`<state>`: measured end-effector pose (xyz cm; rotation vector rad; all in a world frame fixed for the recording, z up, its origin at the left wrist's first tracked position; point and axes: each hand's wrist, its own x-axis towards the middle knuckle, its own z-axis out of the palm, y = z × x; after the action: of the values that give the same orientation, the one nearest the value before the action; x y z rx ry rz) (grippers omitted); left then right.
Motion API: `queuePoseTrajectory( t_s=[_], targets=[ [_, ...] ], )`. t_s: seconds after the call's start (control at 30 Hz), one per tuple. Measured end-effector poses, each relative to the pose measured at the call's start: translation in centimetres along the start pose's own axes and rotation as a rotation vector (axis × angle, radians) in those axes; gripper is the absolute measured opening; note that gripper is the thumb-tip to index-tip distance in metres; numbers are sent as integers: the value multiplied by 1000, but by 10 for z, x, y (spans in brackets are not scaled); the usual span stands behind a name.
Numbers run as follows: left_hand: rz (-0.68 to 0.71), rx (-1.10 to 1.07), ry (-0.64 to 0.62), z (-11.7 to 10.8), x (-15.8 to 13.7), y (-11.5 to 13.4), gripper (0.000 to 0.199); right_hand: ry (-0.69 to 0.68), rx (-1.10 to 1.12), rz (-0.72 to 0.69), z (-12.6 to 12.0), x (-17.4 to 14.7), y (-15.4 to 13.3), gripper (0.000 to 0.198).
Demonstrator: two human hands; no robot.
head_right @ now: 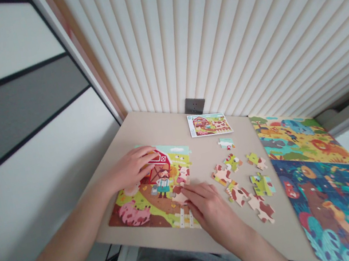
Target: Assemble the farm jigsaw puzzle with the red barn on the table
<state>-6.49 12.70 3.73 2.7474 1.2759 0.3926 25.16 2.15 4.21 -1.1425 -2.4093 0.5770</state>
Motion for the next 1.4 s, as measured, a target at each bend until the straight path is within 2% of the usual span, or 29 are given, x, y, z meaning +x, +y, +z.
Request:
queuePoseTrajectory(
  t_s=[0.13,0.3,0.53,0.8,1.03,1.3,1.4],
  targets=[
    [25,-22,-10,-1,1,5,33,-21,12,-6,0,-4,-9,39],
    [31,-72,5,-1,1,5,31,43,-23,-16,1,-13,-6,39],
    [51,-76,-11,1,1,2,29,224,-148,146,-18,-20,22,34],
    [55,-100,-33,4,2,1,29,240,-66,229,13,-32,4,30],
    [68,-97,-40,5,2,0,31,137,-231,263,-5,-38,21,52],
    [66,-107,-37,3,2,0,29,82,-200,265,-5,-38,25,50],
    [60,-115,-39,4,2,1,28,123,-177,287,-6,-37,19,51]
  ],
)
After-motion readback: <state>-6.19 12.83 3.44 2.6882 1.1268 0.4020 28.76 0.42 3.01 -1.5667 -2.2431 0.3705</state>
